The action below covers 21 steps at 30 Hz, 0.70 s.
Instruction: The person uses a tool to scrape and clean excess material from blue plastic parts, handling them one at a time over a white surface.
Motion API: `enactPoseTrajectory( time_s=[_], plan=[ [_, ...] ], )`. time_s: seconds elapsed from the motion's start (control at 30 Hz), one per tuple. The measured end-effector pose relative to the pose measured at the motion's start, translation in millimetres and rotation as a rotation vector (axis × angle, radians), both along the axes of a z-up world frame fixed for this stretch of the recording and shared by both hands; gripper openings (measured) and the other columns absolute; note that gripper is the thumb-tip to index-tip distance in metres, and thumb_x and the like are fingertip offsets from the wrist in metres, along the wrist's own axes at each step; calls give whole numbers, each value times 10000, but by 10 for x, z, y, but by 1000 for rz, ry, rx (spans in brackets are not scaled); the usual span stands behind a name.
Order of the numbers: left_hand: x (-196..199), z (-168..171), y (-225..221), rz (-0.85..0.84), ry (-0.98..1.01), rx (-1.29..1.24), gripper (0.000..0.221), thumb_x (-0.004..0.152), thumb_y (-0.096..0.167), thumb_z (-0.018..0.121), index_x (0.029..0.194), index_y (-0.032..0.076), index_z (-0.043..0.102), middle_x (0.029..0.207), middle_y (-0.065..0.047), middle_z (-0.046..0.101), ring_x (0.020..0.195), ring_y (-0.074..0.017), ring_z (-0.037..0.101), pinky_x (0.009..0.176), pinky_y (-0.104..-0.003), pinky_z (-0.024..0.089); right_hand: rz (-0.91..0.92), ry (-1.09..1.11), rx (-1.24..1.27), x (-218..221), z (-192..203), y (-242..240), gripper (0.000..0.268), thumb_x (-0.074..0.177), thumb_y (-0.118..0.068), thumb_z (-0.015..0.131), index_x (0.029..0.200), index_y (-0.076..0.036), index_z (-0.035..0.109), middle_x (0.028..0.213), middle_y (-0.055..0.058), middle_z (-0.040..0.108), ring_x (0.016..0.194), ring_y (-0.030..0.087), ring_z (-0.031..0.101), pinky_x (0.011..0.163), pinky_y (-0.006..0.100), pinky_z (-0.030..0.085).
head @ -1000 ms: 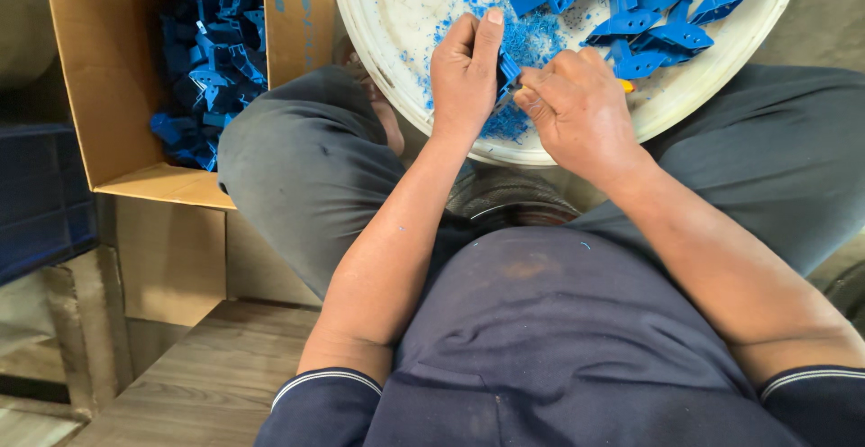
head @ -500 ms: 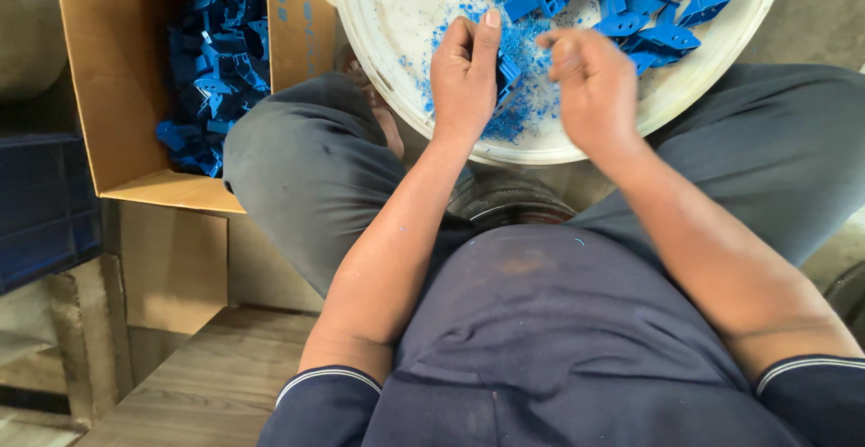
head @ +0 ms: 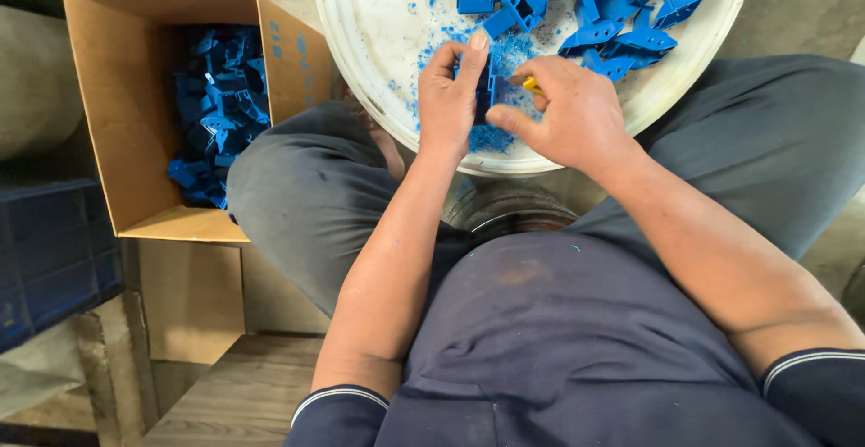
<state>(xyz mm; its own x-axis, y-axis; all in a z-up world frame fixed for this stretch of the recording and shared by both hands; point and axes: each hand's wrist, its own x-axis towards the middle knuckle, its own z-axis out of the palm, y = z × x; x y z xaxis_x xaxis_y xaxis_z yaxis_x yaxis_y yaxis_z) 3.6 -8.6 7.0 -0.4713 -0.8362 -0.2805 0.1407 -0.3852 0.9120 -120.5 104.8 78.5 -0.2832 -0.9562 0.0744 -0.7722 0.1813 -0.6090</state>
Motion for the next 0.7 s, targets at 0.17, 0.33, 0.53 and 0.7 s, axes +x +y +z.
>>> enactPoseTrajectory(
  time_s=[0.17,0.33,0.53,0.7],
  plan=[
    [-3,-17,29,-42,1,-34,342,960,363,750,799,78,653,764,54,574,718,-42,440,634,-239,368,32,52,45,3,7,-25,676,732,-615,881,1044,-44,698,827,99,654,764,298,654,665,428,516],
    [3,9,37,-58,-10,-64,344,964,355,749,794,75,646,761,53,562,728,-44,426,642,-235,364,64,77,75,-4,17,-35,676,742,-632,872,1012,-43,682,854,97,657,790,308,660,671,439,515],
    [2,36,45,-71,23,-63,342,973,344,745,798,71,639,771,51,571,741,-42,442,658,-233,383,71,76,91,-15,-11,-24,708,740,-650,865,1000,-25,657,838,108,647,790,319,657,683,442,517],
    [-8,26,53,-68,28,-44,334,973,337,744,800,69,643,772,45,588,729,-43,455,646,-236,392,88,79,102,-26,-17,-30,702,751,-656,857,1005,-33,656,838,106,648,793,315,657,686,443,517]
  ],
)
